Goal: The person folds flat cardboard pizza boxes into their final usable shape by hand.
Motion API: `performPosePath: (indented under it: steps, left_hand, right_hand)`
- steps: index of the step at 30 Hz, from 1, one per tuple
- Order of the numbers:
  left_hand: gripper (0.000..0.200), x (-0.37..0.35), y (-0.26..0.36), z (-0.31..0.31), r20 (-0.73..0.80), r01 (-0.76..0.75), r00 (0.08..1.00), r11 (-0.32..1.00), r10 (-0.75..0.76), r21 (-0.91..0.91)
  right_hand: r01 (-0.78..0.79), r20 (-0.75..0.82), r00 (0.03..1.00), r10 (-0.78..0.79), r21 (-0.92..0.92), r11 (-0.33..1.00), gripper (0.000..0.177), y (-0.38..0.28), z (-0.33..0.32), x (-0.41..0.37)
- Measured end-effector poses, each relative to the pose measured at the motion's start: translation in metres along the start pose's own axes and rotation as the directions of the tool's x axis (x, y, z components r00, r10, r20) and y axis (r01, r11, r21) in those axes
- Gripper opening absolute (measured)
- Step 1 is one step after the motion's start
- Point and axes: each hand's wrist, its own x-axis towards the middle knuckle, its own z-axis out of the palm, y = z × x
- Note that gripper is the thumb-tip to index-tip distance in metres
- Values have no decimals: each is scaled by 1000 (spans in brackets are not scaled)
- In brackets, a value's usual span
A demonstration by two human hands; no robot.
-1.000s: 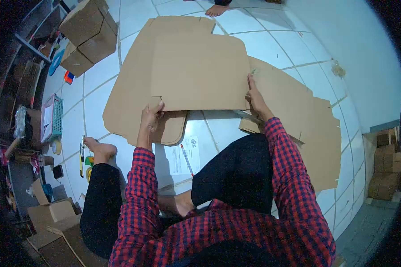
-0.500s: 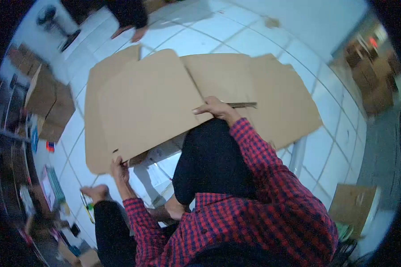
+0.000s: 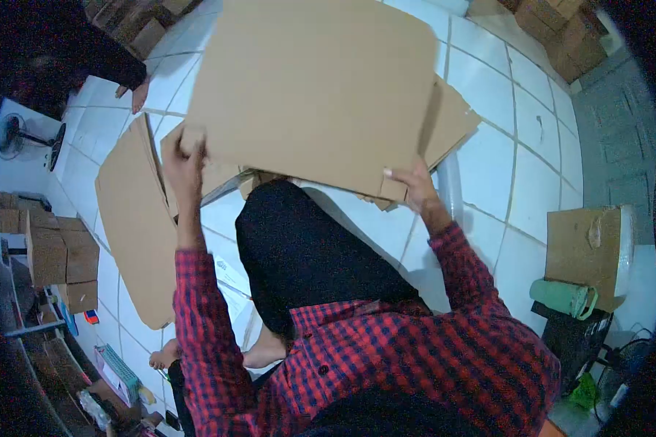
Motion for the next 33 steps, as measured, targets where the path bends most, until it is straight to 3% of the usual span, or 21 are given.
performPosePath:
  steps: [1,3,7,9,13,15,16,18,22,23,24,26,28,29,30,32,33]
  left_hand:
    - [45,15,4,24,56,-43,998,991,36,129]
    - [44,45,-30,72,127,-200,977,931,168,305]
    - [44,55,-51,145,242,-151,967,937,75,314]
    - [41,57,-68,167,318,-249,939,893,129,374]
    - [44,54,-85,203,364,-308,923,811,128,497]
    - [50,43,-77,219,183,-415,894,601,410,683]
    - [50,35,-66,219,184,-414,894,599,408,685]
    - [51,16,-38,210,358,-635,769,567,530,525]
    - [45,-3,-35,206,385,-639,766,674,514,371]
    - [47,-6,-35,205,548,-568,769,747,330,347]
    - [48,-9,-30,203,689,-485,711,806,138,339]
    - [51,-12,-18,203,724,-556,665,769,184,315]
    - [53,-15,-13,210,695,-762,615,505,372,404]
    - [49,-11,-13,214,734,-706,639,554,232,440]
    - [49,-7,-13,219,724,-701,649,551,233,452]
    - [44,5,-12,223,820,-669,572,566,-23,482]
    - [37,5,-36,232,804,-732,591,464,67,499]
  right_hand:
    - [-1,-11,1000,1,0,1000,66,7,-7,-12]
    - [-49,-193,981,30,-91,995,60,24,-18,-37]
    - [37,-342,939,-31,9,999,49,71,-20,-61]
    - [123,-455,882,-120,-24,992,45,88,-23,-59]
    - [75,-489,867,-97,-64,995,40,83,-40,-42]
    - [92,-530,840,-120,-79,993,40,79,-32,-38]
    - [111,-574,806,-146,-95,989,40,80,-30,-37]
    - [98,-586,803,-111,-53,994,41,88,-33,-39]
    - [151,-601,797,-52,115,982,44,94,-35,-44]
    - [146,-598,800,-49,115,983,44,94,-35,-45]
    - [146,-605,796,-34,137,980,45,95,-35,-46]
    - [147,-610,792,-21,157,977,45,97,-37,-48]
    - [145,-648,761,-32,122,982,47,103,-40,-50]
    - [145,-641,767,-33,122,982,47,103,-42,-53]
    - [101,-641,768,-20,89,991,50,101,-43,-54]
    - [58,-603,798,-11,59,997,53,98,-45,-54]
    - [70,-590,805,-58,-3,998,53,99,-47,-55]
